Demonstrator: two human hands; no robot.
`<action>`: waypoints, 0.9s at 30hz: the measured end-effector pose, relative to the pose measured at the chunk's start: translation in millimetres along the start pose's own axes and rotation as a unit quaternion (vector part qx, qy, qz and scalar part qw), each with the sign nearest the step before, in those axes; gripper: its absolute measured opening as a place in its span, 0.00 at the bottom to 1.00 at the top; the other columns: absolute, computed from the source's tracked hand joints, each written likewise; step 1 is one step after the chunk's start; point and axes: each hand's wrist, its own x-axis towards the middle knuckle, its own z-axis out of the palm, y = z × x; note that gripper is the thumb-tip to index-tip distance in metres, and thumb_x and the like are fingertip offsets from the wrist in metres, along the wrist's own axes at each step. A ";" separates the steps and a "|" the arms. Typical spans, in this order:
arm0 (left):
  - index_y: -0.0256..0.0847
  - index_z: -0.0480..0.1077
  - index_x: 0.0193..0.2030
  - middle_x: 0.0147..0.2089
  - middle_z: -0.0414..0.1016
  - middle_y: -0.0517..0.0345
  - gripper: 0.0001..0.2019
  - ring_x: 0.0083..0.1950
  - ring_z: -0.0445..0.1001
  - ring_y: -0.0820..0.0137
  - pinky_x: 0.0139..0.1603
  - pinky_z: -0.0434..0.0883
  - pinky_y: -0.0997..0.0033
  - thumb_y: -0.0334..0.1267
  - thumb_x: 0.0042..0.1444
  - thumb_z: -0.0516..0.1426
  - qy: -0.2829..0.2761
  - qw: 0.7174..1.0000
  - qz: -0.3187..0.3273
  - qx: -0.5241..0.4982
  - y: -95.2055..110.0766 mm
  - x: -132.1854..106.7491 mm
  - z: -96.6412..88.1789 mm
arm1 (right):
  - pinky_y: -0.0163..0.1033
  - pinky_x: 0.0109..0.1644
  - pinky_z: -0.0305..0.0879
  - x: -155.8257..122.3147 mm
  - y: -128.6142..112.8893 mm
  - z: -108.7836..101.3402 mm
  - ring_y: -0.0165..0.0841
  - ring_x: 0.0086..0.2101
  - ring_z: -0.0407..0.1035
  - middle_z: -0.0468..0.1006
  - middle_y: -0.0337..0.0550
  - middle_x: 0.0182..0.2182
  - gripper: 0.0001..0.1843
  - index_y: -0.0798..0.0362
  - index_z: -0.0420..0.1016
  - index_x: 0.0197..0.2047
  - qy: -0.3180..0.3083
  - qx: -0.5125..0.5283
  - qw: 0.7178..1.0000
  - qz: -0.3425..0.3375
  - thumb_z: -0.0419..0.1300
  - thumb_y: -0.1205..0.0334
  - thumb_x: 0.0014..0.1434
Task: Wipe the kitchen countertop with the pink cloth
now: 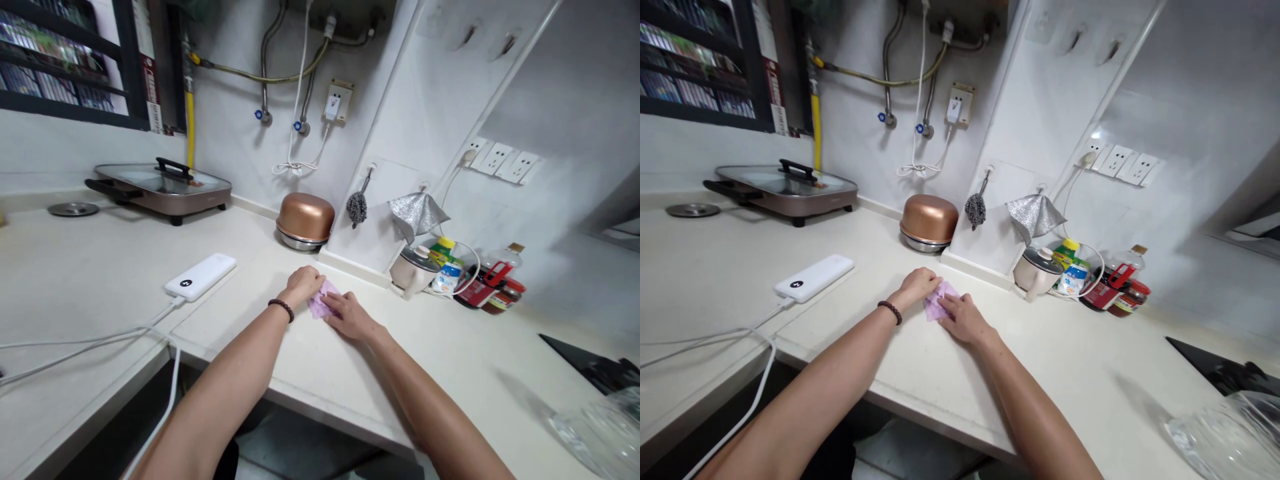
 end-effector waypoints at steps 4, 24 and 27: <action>0.39 0.80 0.34 0.37 0.82 0.46 0.19 0.41 0.78 0.63 0.39 0.67 0.70 0.46 0.62 0.51 -0.005 1.000 -0.010 -0.012 0.7 -1.9 -0.9 | 0.50 0.60 0.54 -46.6 -46.3 -12.6 0.44 0.58 0.61 0.63 0.47 0.67 0.30 0.47 0.61 0.70 -0.018 0.057 0.995 -0.078 0.52 0.49 0.68; 0.39 0.79 0.32 0.36 0.81 0.45 0.19 0.40 0.77 0.63 0.37 0.65 0.70 0.46 0.61 0.51 -0.012 1.000 -0.009 -0.010 -0.4 -1.5 0.3 | 0.53 0.62 0.55 -48.7 32.3 -0.9 0.45 0.60 0.61 0.64 0.51 0.66 0.28 0.48 0.64 0.68 0.033 0.000 0.995 0.095 0.48 0.48 0.70; 0.40 0.79 0.32 0.34 0.81 0.46 0.19 0.39 0.77 0.63 0.37 0.65 0.70 0.46 0.61 0.51 -0.012 1.000 -0.010 -0.014 -1.2 -0.9 0.9 | 0.54 0.60 0.57 -74.9 -3.9 -6.2 0.45 0.57 0.62 0.62 0.47 0.67 0.29 0.45 0.62 0.69 0.009 0.052 0.998 0.033 0.49 0.46 0.69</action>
